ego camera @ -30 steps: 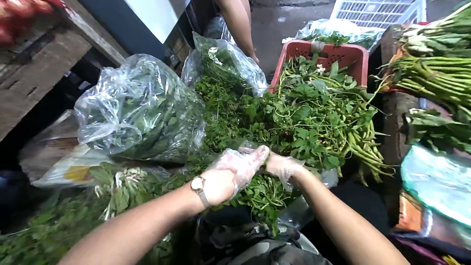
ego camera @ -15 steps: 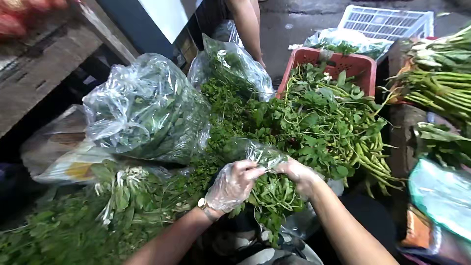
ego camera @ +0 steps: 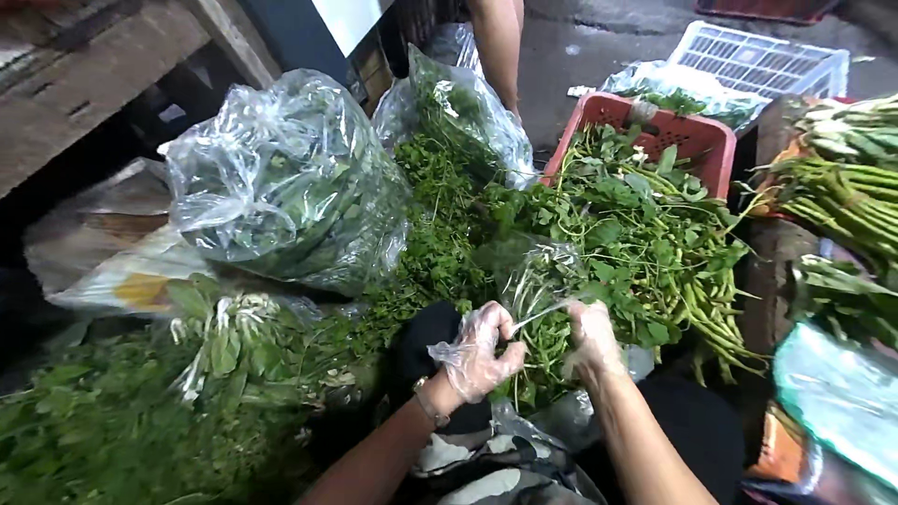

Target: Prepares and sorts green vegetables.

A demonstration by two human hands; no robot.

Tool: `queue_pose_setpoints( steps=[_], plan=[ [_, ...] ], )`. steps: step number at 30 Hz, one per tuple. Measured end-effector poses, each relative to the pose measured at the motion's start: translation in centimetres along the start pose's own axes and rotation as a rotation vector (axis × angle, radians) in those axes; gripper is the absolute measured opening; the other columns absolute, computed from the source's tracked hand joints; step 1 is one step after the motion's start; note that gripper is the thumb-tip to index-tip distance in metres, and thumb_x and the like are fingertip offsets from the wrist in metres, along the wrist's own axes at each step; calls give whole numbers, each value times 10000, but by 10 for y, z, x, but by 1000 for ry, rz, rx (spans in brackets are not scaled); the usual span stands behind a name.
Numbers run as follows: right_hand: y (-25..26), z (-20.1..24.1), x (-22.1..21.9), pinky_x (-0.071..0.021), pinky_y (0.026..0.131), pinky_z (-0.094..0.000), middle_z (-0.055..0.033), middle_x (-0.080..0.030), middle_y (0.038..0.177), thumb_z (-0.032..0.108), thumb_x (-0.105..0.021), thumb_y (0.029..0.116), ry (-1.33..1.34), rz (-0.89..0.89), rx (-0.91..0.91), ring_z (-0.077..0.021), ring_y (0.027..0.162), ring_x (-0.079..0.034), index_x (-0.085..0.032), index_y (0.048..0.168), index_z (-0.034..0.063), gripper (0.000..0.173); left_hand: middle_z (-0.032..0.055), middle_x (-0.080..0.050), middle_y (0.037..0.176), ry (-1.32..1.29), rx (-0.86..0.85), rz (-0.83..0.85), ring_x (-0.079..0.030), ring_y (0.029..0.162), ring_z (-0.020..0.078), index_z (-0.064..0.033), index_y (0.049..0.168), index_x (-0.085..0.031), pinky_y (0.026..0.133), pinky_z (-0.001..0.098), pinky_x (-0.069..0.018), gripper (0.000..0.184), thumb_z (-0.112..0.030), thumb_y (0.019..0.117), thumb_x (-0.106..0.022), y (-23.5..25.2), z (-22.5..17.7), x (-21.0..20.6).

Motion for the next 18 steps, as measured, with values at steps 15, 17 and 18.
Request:
queue_pose_setpoints(
  steps=[15, 17, 18],
  plan=[
    [-1, -24, 38, -491, 987, -208, -152, -540, 1369, 80, -562, 977, -60, 45, 436, -48, 1179, -568, -399, 1461, -59, 529, 140, -603, 720, 43, 110, 60, -611, 711, 264, 29, 830, -616, 673, 448, -485, 181, -141, 877, -575, 16, -33, -30],
    [-4, -27, 37, -397, 1105, -212, -226, -486, 1460, 154, -594, 979, -222, 85, 571, -97, 1328, -489, -383, 1471, -102, 594, 181, -669, 871, 169, 303, 135, -659, 881, 320, 26, 989, -655, 800, 502, -508, 198, -141, 936, -562, 38, -52, -20],
    [-5, -28, 37, -361, 1144, -228, -252, -464, 1488, 209, -596, 983, -313, 94, 625, -132, 1382, -455, -385, 1472, -110, 621, 179, -697, 976, 207, 385, 176, -671, 982, 324, -12, 1102, -661, 869, 515, -515, 231, -173, 980, -548, 49, -56, -19]
  ],
)
Point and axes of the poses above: each hand's wrist, its own y-axis towards the middle knuckle, its own x-axis out of the back of the hand, z = x × y, the point moved 1 cm from there along y, towards the middle knuckle
